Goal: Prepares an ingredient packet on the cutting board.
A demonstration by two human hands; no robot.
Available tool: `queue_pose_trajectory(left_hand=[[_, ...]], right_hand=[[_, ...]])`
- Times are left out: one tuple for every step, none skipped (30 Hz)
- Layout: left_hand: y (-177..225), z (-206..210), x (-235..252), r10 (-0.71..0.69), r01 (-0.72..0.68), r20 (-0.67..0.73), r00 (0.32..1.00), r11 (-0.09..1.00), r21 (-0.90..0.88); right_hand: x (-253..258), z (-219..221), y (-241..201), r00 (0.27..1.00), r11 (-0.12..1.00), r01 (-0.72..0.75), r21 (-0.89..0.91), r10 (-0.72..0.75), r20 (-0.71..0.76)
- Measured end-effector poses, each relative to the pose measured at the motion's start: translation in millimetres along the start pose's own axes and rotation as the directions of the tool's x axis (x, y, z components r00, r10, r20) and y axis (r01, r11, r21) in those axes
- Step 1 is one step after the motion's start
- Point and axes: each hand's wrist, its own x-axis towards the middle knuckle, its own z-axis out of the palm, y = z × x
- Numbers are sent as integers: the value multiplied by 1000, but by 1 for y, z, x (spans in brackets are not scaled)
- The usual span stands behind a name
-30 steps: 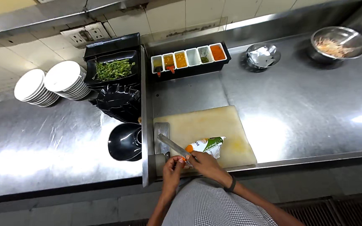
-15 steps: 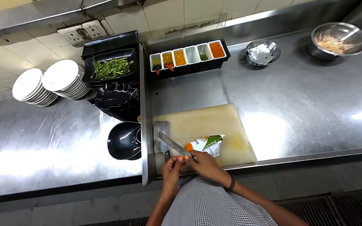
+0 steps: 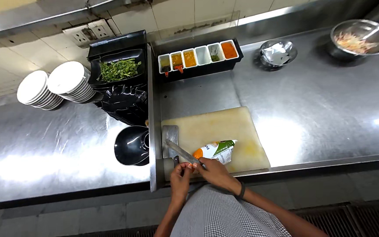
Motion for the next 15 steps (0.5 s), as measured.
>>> queue_pose_trajectory(left_hand=[[0,0,0,1,-1,0,1000,1000,-2],[1,0,0,-1,1,0,1000,1000,0],[2,0,-1,-1,1,0,1000,1000,5],[2,0,-1,0,0,0,1000,1000,8],[2,0,-1,4,-4,1,1000,1000,7],[1,0,0,12,-12,3,1000,1000,6],[1,0,0,23,-23,5,1000,1000,3],[0,0,0,34,-34,9,999,999,0],[0,1,1,43,-43,15,999,999,-6],[1,1,1,47,-47,20,999,999,-11],[1,2,1,51,-51,25,998,999,-17],[1,2,1,55,-55,26,998,998,-22],[-1,0,-1,63,-62,22,998,998,-20],[-2,-4,-4,74,-74,15,997,997,-5],[-1,-10,-8,92,-92,12,996,995,24]], right_hand=[[0,0,0,1000,1000,-1,6,1,0],[0,0,0,1000,1000,-3,14,3,2],[0,-1,0,1000,1000,-8,22,8,6],[0,-1,0,1000,1000,-12,24,12,7],[0,-1,1,1000,1000,-16,23,16,3],[0,0,1,1000,1000,-24,18,24,-3],[1,0,0,999,999,-33,12,33,-9],[1,0,-1,999,999,-44,6,44,-17],[1,-1,-2,998,998,-56,-3,56,-23],[1,-3,-4,997,997,-70,-12,70,-24],[2,-4,-5,997,997,-80,-19,80,-21],[2,-5,-6,996,996,-87,-25,87,-12],[2,-4,-7,996,996,-87,-18,87,-2],[2,0,-9,997,997,-73,4,73,6],[1,3,-13,998,998,-56,39,56,8]])
